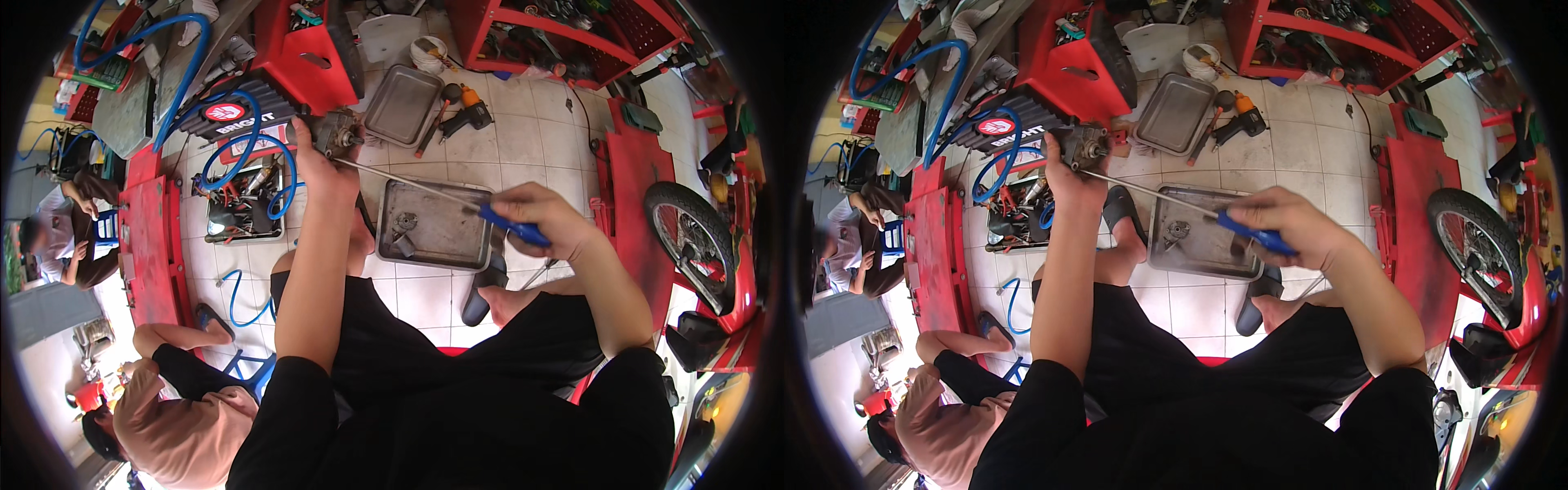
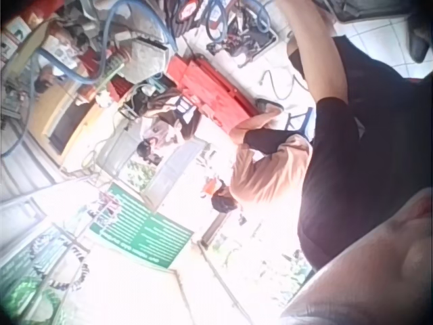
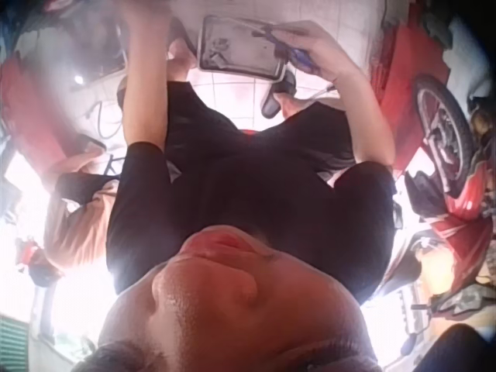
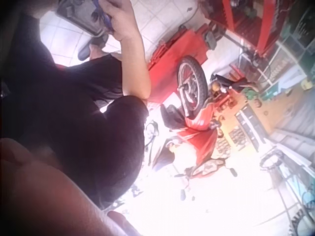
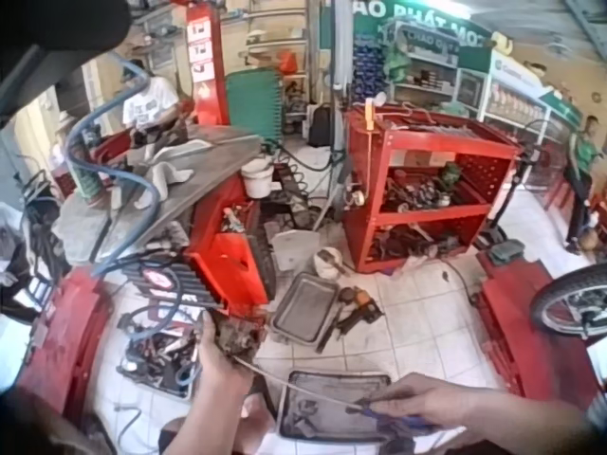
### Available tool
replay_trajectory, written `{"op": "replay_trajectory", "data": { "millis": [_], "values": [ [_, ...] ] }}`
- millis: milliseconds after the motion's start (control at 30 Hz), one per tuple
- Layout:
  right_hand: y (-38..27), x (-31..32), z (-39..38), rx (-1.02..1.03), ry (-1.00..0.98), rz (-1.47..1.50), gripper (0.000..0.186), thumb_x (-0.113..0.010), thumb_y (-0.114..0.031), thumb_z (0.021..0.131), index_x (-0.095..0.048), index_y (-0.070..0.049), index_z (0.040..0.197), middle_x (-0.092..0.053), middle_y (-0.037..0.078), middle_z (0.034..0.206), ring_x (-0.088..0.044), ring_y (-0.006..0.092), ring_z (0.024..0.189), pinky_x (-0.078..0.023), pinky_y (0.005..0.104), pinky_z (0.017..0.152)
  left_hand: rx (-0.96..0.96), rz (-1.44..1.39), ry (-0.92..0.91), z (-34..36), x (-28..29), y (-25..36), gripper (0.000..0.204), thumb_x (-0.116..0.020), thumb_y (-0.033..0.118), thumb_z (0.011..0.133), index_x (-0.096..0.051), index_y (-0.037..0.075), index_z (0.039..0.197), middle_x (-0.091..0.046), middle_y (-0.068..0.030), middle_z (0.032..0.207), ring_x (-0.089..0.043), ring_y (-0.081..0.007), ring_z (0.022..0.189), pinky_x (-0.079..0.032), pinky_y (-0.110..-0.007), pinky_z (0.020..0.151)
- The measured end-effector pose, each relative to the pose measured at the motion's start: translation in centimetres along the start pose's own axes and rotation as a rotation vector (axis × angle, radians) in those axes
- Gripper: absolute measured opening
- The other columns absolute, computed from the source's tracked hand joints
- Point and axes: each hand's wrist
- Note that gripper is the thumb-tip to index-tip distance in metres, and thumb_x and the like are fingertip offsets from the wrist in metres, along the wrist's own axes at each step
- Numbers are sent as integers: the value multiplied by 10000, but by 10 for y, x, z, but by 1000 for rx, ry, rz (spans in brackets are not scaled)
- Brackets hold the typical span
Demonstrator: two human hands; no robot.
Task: The person cleans a motorcycle carburetor by holding it over a tray and using a thin tool to clear internal passages, then wipes and reassembles parts of the unit.
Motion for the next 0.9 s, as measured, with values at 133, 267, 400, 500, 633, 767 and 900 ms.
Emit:
{"op": "replay_trajectory", "data": {
  "millis": [133,267,400,500,633,767,900],
  "values": [
    [10,-22,-6,243,169,-431,302,-658,-191,898,-654,-24,1149,-638,74,748,-544,113,516,-388,276,436,-29,25,-21,-11,-9,3,461,-462,458,1004,-514,69,1245,-606,-145,1176,-608,-324,1069,-505,-528,956],
    [22,-36,-3,1040,689,-1571,383,-720,-51,693,-700,-83,1073,-654,55,786,-556,234,542,-416,326,482,-55,111,-11,-8,-9,0,474,-419,521,1004,-527,121,1235,-644,-81,1103,-638,-265,962,-532,-440,840],
    [17,-29,-3,1244,691,-1455,348,-729,-74,701,-695,-87,1046,-694,77,890,-638,241,667,-493,352,549,25,-108,-53,2,1,5,485,-399,508,1010,-525,96,1234,-629,-119,1133,-618,-310,997,-527,-473,871],
    [18,-18,4,1129,492,-584,266,-666,-168,862,-663,-55,1103,-701,131,936,-642,225,662,-490,343,552,58,-213,-117,8,5,8,504,-381,509,1011,-524,79,1232,-622,-137,1141,-611,-330,1007,-529,-489,880],
    [3,-17,2,583,353,355,486,-490,-369,1012,-526,26,1292,-669,190,885,-625,207,665,-474,317,540,17,-205,-116,6,2,8,541,-352,522,1012,-532,54,1217,-628,-141,1123,-613,-337,997,-533,-505,872],
    [0,-4,1,290,320,-11,484,-630,-291,951,-508,12,1309,-647,95,778,-600,134,619,-442,219,538,10,-194,-80,8,2,10,547,-340,518,1015,-538,46,1208,-635,-145,1102,-618,-342,986,-543,-499,851],
    [6,-18,5,889,688,-586,253,-684,-8,850,-644,16,1098,-650,51,856,-601,134,779,-460,244,729,12,-191,-58,4,-3,11,559,-332,526,1013,-540,46,1209,-638,-155,1078,-623,-343,960,-557,-471,804]
  ]
}}
Point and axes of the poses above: each hand's wrist, its own z-axis towards the middle knuckle, its own x-axis out of the back of the hand, y = z × x
